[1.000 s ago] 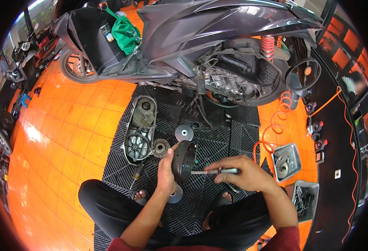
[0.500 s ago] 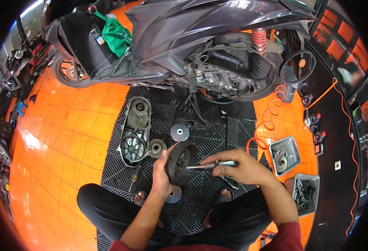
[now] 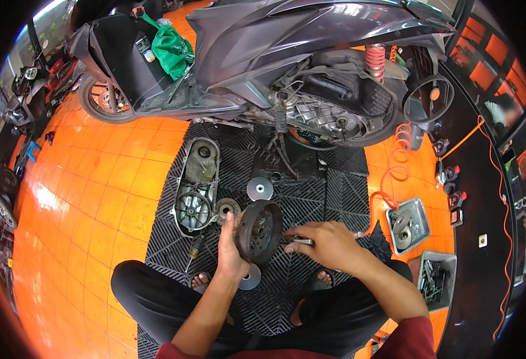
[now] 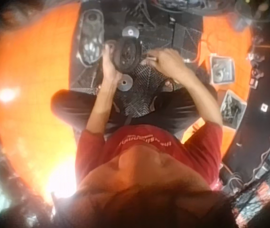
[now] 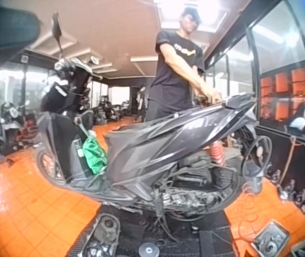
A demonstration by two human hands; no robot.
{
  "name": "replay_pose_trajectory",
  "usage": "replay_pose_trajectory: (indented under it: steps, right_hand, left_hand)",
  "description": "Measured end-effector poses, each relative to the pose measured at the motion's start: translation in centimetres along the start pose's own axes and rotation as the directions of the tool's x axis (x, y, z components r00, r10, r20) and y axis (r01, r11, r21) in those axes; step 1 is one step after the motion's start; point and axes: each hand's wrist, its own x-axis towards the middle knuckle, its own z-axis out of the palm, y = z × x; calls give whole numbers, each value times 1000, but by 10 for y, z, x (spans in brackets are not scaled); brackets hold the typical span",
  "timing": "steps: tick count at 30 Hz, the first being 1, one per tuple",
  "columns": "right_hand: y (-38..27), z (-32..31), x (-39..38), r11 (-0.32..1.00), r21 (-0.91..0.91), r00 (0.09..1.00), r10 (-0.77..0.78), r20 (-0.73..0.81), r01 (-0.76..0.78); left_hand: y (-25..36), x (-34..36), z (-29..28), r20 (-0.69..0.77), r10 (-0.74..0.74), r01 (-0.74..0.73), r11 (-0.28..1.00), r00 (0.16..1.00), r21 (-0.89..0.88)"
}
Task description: The person cleans and assembles mechanical engine parts by hand, using a tool to manipulate small components on a mat.
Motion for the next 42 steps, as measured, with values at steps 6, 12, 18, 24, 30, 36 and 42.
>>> replay_pose_trajectory:
  steps: [6,12,18,24,30,36,42]
  right_hand:
    - [5,1,4,981,-176,989,63,-136,-86]
    - [0,1,8,932,262,938,-165,-305,249]
    - [-7,-21,6,990,-86,963,83,-258,-109]
    - [-1,-10,0,999,-39,990,31,-137,-37]
    - [5,-13,-4,999,-30,997,47,57,-45]
    - [-12,8,-2,965,249,993,-102,59,84]
    - [-15,-3,-1,986,156,992,-75,97,59]
  left_hand:
    - [-2,-3,-2,33,-48,49,999,998,-20]
    - [-3,2,0,-7,-153,149,971,988,-187]
    - [6,1,0,48,-93,103,958,994,-268]
    - [-4,5,-3,68,-75,85,982,995,-168]
    - [-13,2,-5,50,-104,110,981,993,-162]
    - [-16,4,-7,60,-127,136,974,990,-181]
    - [-9,3,-11,101,-158,180,944,982,-277]
